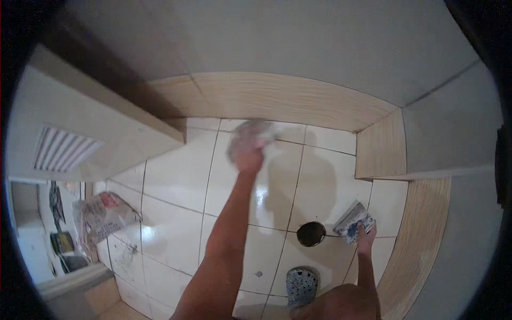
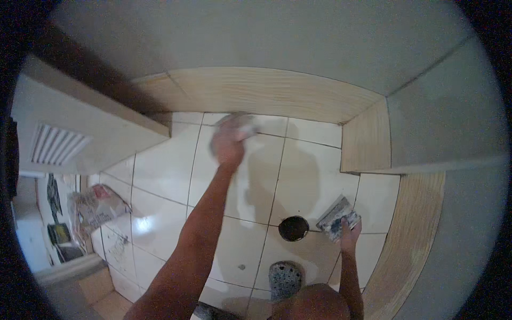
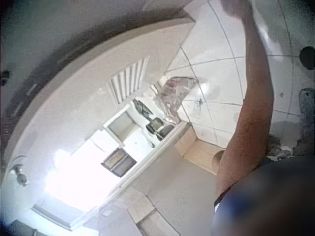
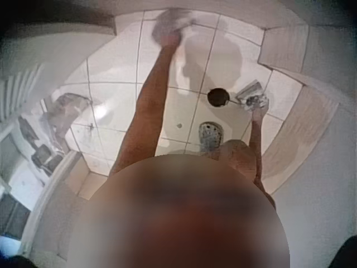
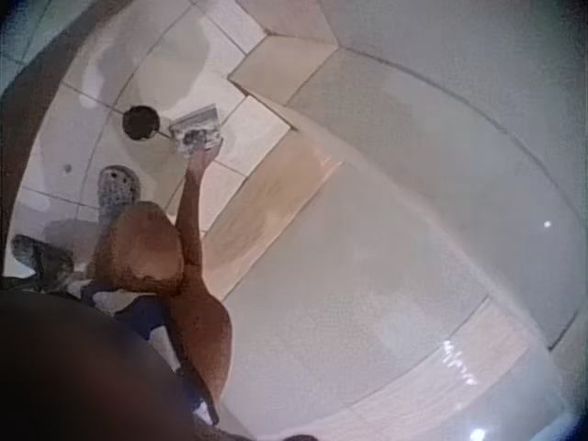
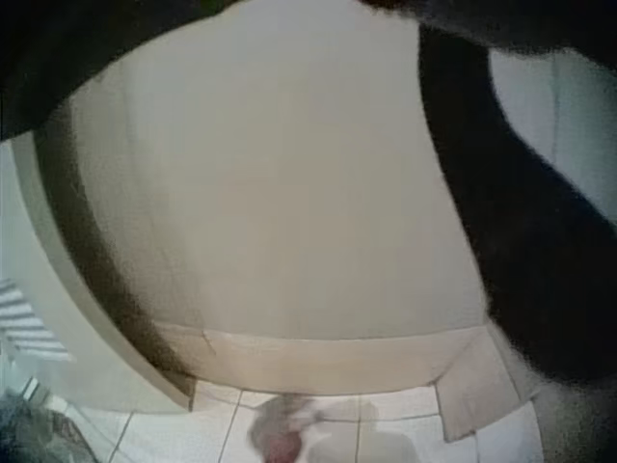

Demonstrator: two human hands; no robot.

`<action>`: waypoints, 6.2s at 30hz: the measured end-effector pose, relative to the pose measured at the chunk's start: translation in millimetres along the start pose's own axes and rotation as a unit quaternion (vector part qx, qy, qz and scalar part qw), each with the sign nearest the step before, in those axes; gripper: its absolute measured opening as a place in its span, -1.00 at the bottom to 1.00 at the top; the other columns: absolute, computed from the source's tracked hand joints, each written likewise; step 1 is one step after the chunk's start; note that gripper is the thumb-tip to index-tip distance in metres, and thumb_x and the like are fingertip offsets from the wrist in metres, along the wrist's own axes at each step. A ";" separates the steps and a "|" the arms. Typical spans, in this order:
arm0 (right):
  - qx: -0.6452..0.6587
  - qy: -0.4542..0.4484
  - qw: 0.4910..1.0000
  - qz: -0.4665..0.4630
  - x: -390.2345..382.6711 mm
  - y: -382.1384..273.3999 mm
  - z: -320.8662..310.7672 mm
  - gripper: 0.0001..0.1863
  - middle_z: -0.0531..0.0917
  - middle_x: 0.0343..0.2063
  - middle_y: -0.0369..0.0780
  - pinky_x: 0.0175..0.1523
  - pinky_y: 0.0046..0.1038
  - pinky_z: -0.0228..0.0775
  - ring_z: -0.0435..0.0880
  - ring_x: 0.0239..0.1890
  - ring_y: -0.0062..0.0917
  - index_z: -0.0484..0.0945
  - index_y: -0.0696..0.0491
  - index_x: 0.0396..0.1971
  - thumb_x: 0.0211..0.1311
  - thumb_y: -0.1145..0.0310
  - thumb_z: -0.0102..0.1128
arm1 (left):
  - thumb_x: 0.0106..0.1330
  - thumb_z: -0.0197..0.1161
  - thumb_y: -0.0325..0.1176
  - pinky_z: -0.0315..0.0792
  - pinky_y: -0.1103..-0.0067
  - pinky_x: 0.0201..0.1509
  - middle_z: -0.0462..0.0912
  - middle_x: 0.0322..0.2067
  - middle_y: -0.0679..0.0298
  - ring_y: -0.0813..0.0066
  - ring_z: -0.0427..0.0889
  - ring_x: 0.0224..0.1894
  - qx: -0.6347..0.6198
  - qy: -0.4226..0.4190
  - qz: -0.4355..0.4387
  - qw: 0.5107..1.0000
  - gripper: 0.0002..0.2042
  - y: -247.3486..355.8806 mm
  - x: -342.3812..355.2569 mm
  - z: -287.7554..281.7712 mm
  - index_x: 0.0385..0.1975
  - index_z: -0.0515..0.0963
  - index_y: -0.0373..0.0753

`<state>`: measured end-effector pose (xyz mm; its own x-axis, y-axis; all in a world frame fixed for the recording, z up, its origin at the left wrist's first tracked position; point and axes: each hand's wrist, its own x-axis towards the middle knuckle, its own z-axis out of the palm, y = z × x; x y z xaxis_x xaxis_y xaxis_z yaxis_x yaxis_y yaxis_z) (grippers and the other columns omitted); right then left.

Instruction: Applying and cleaning grout between floor tiles in a small restroom.

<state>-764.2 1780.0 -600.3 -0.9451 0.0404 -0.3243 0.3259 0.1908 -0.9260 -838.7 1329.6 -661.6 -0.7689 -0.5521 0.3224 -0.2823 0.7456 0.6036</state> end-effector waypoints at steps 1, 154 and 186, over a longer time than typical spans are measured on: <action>0.010 0.000 1.000 0.007 0.0 -0.7 10.5 -0.50 0.50 0.01 -0.18 0.20 -0.37 0.24 0.46 0.06 -0.42 0.31 0.17 0.14 0.24 0.38 0.22 | 0.06 0.13 -0.54 0.28 0.31 0.23 0.56 0.04 0.23 0.20 0.41 0.19 0.134 0.047 0.007 0.990 -0.63 -33.0 -13.5 -23.3 -0.09 0.58 -0.09; 0.035 0.159 0.984 0.075 -251.4 82.4 -176.6 -0.49 0.47 0.10 -0.17 0.23 -0.37 0.27 0.45 0.12 -0.45 0.29 0.13 0.24 0.42 0.16 -0.02 | 0.40 -0.18 -0.04 -0.02 0.23 0.43 0.16 0.37 0.22 0.16 0.10 0.41 0.370 -0.152 -0.091 0.912 -0.50 -189.9 -199.5 -226.2 0.30 0.28 -0.04; -0.643 -0.360 0.554 -0.388 -57.9 -46.7 143.6 -0.87 0.53 -0.32 -0.19 -0.12 -0.28 0.45 0.55 -0.14 -0.31 0.43 0.05 -0.28 0.22 0.36 0.05 | 0.30 -0.04 -0.01 0.00 0.01 0.31 0.23 0.33 0.15 0.05 0.13 0.37 0.388 0.012 -0.232 0.892 -0.46 -195.8 -267.2 -264.2 0.29 0.30 0.01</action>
<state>-721.2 1627.8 -566.1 -0.3835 -0.8562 -0.3460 -0.8954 0.4365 -0.0877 -426.4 1232.6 -673.2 -0.4559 -0.8697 0.1891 -0.8863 0.4630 -0.0071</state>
